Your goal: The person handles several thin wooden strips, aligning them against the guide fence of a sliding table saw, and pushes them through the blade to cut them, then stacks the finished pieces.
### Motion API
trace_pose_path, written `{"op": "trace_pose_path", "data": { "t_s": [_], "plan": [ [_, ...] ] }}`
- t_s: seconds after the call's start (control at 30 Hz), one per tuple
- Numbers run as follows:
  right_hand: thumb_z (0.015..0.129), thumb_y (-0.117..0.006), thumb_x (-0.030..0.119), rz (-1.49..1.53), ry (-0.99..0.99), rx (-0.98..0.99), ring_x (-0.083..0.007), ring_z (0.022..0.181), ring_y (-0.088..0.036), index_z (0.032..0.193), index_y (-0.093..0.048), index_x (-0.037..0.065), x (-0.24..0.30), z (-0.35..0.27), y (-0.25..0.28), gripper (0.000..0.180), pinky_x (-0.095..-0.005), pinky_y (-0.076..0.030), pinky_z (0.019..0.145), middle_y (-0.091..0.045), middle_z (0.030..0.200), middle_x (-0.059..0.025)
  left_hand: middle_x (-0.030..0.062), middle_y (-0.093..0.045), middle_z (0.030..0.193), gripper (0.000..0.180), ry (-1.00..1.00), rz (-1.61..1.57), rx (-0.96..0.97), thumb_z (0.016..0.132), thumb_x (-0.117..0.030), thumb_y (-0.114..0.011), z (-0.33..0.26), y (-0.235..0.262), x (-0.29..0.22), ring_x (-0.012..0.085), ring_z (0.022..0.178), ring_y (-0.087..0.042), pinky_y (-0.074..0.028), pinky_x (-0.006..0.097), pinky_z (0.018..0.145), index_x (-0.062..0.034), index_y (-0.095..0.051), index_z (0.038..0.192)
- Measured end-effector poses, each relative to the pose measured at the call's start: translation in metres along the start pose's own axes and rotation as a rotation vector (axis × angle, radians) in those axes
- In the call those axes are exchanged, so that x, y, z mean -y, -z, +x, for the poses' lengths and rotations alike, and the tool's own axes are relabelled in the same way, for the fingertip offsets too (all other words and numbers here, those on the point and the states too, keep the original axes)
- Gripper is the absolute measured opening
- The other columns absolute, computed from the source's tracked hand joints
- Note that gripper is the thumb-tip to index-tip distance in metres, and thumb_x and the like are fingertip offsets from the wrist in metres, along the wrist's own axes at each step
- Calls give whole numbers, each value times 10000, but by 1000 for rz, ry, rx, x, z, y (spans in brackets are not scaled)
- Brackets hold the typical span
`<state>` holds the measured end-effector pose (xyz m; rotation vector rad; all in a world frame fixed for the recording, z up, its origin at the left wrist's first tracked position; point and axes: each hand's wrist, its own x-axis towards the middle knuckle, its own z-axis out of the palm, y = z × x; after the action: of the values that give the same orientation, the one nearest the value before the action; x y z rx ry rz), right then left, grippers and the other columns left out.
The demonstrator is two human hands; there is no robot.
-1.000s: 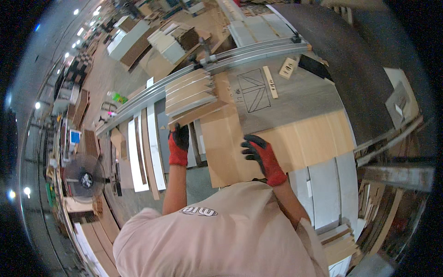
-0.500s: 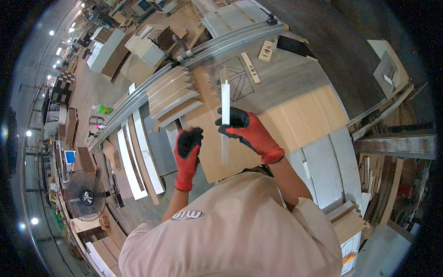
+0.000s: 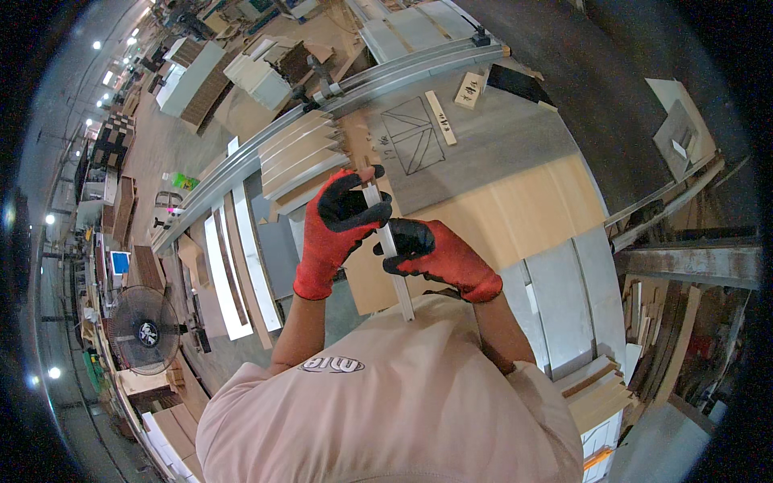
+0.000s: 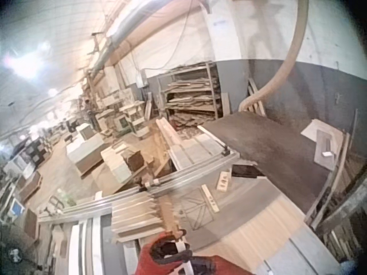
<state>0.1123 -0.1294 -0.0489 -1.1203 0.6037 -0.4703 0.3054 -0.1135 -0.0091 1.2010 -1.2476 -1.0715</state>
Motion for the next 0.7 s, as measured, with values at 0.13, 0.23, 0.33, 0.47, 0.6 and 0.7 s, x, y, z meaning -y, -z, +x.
{"op": "trace_pose_path", "data": {
  "t_s": [0.13,0.23,0.33,0.47,0.6,0.7],
  "plan": [
    [789,-736,108,-60,-88,11,-86,933,-664,1268,-583,60,3,-2,5,506,-181,-467,612,-695,1088,-33,66,-676,1110,493,-79,65,-3,745,13,-788,2,0,0,101,895,-649,-535,256,781,14,-614,1206],
    [785,-780,154,-18,-75,-35,-24,702,-536,1251,-610,88,4,-2,5,500,-194,-421,560,-630,855,57,82,-666,1156,481,-31,138,16,726,31,-797,1,1,-6,77,839,-610,-507,220,707,-3,-646,1181],
    [787,-781,171,-33,-119,-66,-27,712,-536,1295,-581,94,3,0,3,551,-195,-418,558,-632,889,50,62,-668,1120,453,32,155,13,726,39,-787,3,-2,-11,67,843,-593,-495,214,708,1,-653,1158],
    [785,-785,187,87,-15,-50,-29,718,-533,1357,-533,110,4,0,3,630,-195,-411,557,-621,903,49,62,-682,1058,422,-40,61,-7,749,6,-780,8,-10,-12,104,885,-649,-527,253,814,13,-656,1152],
    [785,-786,196,2,-107,-70,-33,715,-530,1384,-511,122,10,-5,10,663,-196,-408,560,-596,881,54,75,-685,1048,397,-65,123,-18,759,17,-766,8,-14,-10,116,904,-663,-534,257,811,19,-645,1137],
    [778,-792,182,7,-98,-85,-33,709,-522,1382,-513,122,9,-7,12,667,-196,-402,555,-577,854,60,76,-689,1037,352,12,85,-27,762,19,-763,7,-14,-9,112,877,-664,-539,254,770,21,-647,1095]
  ]
}}
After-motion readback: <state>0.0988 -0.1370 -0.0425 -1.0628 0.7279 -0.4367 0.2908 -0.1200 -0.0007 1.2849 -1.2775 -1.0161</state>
